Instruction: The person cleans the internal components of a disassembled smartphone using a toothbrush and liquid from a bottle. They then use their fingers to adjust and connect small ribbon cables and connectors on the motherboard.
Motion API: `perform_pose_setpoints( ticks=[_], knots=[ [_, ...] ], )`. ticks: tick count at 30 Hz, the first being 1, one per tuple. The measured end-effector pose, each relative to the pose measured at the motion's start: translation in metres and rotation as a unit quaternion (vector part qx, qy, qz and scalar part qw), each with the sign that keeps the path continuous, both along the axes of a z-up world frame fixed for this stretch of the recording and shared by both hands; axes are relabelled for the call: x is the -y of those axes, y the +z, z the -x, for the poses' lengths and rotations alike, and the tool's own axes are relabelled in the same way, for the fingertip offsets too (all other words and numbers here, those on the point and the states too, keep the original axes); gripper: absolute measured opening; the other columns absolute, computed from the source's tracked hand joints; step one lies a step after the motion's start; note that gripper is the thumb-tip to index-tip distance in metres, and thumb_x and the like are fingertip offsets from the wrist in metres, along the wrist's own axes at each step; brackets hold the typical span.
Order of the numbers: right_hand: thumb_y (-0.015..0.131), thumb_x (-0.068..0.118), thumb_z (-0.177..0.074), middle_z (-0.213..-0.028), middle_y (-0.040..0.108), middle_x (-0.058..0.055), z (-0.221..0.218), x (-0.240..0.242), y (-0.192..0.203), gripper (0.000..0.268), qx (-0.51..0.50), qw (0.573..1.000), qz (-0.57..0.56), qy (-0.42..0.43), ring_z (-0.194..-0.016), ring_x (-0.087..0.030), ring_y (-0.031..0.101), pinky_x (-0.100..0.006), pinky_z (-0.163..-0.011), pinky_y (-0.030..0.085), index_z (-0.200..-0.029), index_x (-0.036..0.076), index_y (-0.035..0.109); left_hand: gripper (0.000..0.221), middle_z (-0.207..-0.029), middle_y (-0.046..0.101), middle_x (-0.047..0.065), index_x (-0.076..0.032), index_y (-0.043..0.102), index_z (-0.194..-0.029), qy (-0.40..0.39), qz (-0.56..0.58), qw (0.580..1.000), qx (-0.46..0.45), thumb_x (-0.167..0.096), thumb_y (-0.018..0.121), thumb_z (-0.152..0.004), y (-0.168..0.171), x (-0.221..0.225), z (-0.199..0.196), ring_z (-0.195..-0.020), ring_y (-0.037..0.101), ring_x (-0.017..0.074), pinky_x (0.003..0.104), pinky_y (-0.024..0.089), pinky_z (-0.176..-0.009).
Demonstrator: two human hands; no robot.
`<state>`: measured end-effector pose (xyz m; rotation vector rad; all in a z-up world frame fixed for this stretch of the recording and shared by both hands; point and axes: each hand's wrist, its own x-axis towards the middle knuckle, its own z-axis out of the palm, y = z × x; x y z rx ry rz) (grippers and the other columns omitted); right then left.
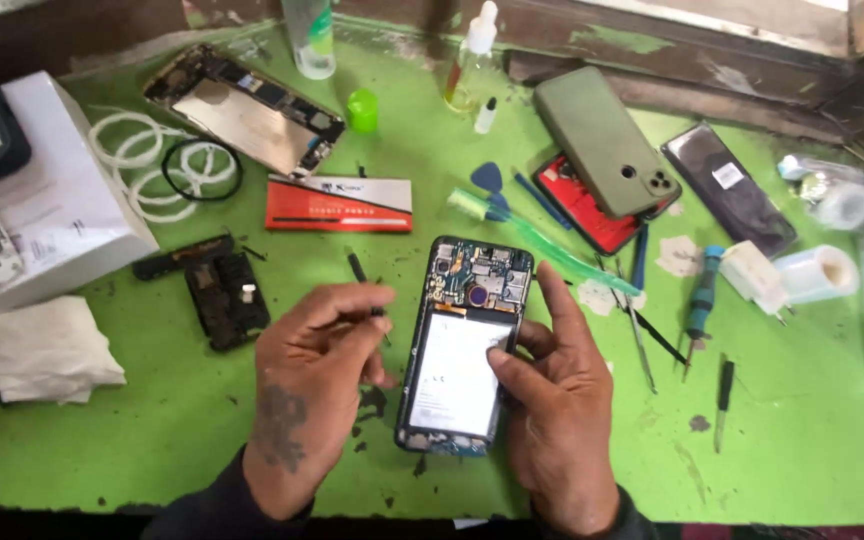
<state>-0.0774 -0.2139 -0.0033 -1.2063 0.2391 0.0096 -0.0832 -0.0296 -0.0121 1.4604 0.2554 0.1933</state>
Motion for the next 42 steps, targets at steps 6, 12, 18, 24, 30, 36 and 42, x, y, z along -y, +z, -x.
perform_pose_setpoints(
  ticks=[6, 12, 18, 24, 30, 36, 42],
  knots=[
    [0.062, -0.017, -0.080, -0.106, 0.078, -0.017, 0.016, 0.000, -0.008, 0.084, 0.101, 0.992, -0.078, 0.005, -0.094, -0.030, 0.076, -0.046, -0.073, 0.064, -0.159, 0.003, 0.038, 0.021, -0.082, 0.080, 0.009, -0.008, 0.079, -0.100, -0.020, -0.104, 0.993, -0.048, -0.002, 0.061, -0.091, -0.002, 0.015, 0.009, -0.048, 0.057, 0.0115, 0.026, 0.057, -0.037],
    [0.064, -0.019, -0.080, -0.111, 0.078, -0.017, 0.017, -0.002, -0.013, 0.086, 0.145, 0.983, -0.113, 0.009, -0.102, -0.031, 0.074, -0.048, -0.088, 0.060, -0.159, 0.001, 0.035, 0.019, -0.083, 0.080, 0.010, -0.007, 0.076, -0.095, -0.065, -0.085, 0.992, 0.060, -0.016, 0.059, -0.093, -0.001, 0.019, 0.015, -0.061, 0.077, 0.0179, 0.031, 0.072, -0.049],
    [0.064, -0.019, -0.082, -0.111, 0.078, -0.017, 0.015, 0.001, -0.021, 0.087, 0.155, 0.981, -0.116, 0.013, -0.103, -0.032, 0.073, -0.046, -0.087, 0.059, -0.161, 0.001, 0.033, 0.015, -0.085, 0.083, 0.013, -0.002, 0.072, -0.097, -0.067, -0.016, 0.995, 0.074, -0.015, 0.072, -0.089, -0.005, 0.020, 0.016, -0.069, 0.082, 0.0193, 0.033, 0.073, -0.055],
    [0.064, -0.017, -0.083, -0.114, 0.076, -0.021, 0.014, 0.002, -0.022, 0.084, 0.155, 0.982, -0.101, 0.022, -0.103, -0.032, 0.073, -0.045, -0.086, 0.060, -0.160, 0.002, 0.036, 0.014, -0.076, 0.075, 0.004, -0.005, 0.075, -0.095, -0.054, -0.073, 0.993, 0.071, -0.017, 0.073, -0.089, -0.001, 0.019, 0.016, -0.056, 0.064, 0.0084, 0.026, 0.057, -0.044],
    [0.066, -0.020, -0.082, -0.126, 0.071, -0.027, 0.014, 0.012, -0.043, 0.074, 0.180, 0.976, -0.124, 0.019, -0.109, -0.034, 0.071, -0.050, -0.088, 0.058, -0.151, 0.003, 0.050, 0.015, -0.088, 0.074, 0.001, -0.006, 0.075, -0.095, -0.025, -0.163, 0.980, 0.113, -0.018, 0.075, -0.087, -0.005, 0.019, 0.017, -0.058, 0.053, 0.0083, 0.026, 0.048, -0.047],
    [0.065, -0.022, -0.081, -0.129, 0.070, -0.025, 0.016, 0.016, -0.051, 0.074, 0.185, 0.974, -0.127, 0.020, -0.112, -0.034, 0.070, -0.050, -0.091, 0.059, -0.150, 0.003, 0.051, 0.012, -0.085, 0.071, 0.002, -0.005, 0.074, -0.095, -0.039, -0.148, 0.978, 0.140, -0.015, 0.071, -0.089, 0.005, 0.020, 0.017, -0.062, 0.059, 0.0098, 0.026, 0.056, -0.052],
    [0.064, -0.020, -0.086, -0.125, 0.072, -0.024, 0.014, 0.014, -0.042, 0.070, 0.214, 0.967, -0.131, 0.047, -0.108, -0.032, 0.071, -0.048, -0.088, 0.058, -0.151, 0.004, 0.051, 0.017, -0.089, 0.073, 0.004, -0.006, 0.072, -0.096, -0.032, -0.202, 0.965, 0.166, -0.021, 0.071, -0.090, 0.009, 0.018, 0.019, -0.065, 0.063, 0.0138, 0.031, 0.055, -0.058]
  ],
)
